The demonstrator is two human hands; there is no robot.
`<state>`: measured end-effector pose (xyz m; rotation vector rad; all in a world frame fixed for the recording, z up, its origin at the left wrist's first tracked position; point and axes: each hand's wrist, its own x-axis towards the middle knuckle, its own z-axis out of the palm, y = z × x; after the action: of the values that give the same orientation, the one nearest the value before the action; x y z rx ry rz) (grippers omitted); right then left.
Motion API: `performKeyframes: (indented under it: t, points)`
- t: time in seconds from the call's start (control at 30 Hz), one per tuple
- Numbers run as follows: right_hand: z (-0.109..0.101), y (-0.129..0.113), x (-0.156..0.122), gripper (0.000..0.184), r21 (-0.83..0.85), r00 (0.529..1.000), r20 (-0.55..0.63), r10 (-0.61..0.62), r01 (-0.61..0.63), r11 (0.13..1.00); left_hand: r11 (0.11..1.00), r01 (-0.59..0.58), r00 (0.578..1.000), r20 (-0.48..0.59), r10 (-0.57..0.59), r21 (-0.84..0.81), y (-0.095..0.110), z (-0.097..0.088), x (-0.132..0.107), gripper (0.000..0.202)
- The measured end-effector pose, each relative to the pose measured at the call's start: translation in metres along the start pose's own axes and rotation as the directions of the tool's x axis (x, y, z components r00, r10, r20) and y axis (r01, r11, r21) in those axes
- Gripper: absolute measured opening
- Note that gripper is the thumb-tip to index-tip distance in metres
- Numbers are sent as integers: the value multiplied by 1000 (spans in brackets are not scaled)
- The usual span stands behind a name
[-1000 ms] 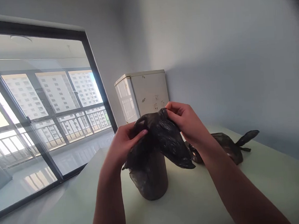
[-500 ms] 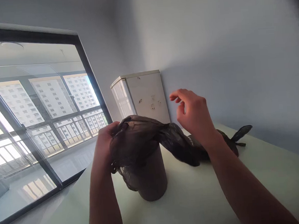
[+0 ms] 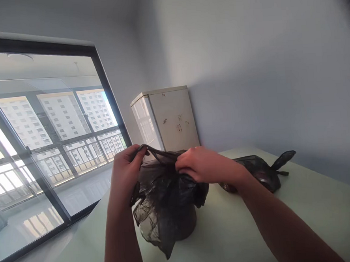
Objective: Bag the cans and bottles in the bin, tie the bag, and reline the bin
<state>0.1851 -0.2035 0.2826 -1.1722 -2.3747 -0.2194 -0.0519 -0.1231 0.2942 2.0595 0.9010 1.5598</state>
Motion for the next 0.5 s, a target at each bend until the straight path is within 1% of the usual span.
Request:
performKeyframes:
  t: [0.03,0.1,0.17,0.2,0.23,0.27,0.3,0.33,0.37,0.4,0.43,0.47,0.5]
  points:
    - [-6,4,-5,23,-27,998,-39,43,-44,999,1000,4,1000,-30,-4,11,-3,-3,2,26]
    - [-17,12,-14,23,-57,982,-156,103,-113,992,999,20,996,-83,-17,33,-5,-6,3,25]
    - [-24,23,-20,24,-78,942,-298,156,-187,979,999,39,995,-90,-36,36,-5,-7,4,22]
    - [-27,28,-22,24,-86,906,-376,196,-245,966,999,46,997,-70,-44,29,-4,-6,4,21]
    - [-28,32,-23,24,-90,853,-460,246,-320,943,999,50,998,-39,-49,15,-4,-5,4,21]
    - [-28,34,-23,22,-90,784,-547,292,-402,911,999,48,999,-10,-48,-4,-3,-3,4,21]
    - [-28,33,-23,17,-86,701,-638,320,-478,874,999,42,999,7,-42,-22,-2,0,4,21]
    - [-27,29,-23,15,-79,602,-733,316,-537,840,999,33,999,11,-32,-37,-1,3,3,22]
    - [-26,22,-24,20,-67,495,-824,275,-568,820,999,22,1000,7,-22,-49,0,6,2,22]
    - [-24,11,-25,27,-61,392,-899,196,-554,830,998,13,1000,1,-13,-57,2,10,1,22]
    - [-23,-3,-26,32,-57,307,-945,110,-487,872,998,5,1000,-3,-5,-63,4,14,-1,22]
    - [-21,-18,-28,34,-63,278,-959,44,-364,929,998,-5,1000,-4,5,-70,7,18,-3,22]
    - [-18,-32,-28,33,-63,321,-947,4,-198,978,996,-21,1000,-6,20,-83,10,22,-6,21]
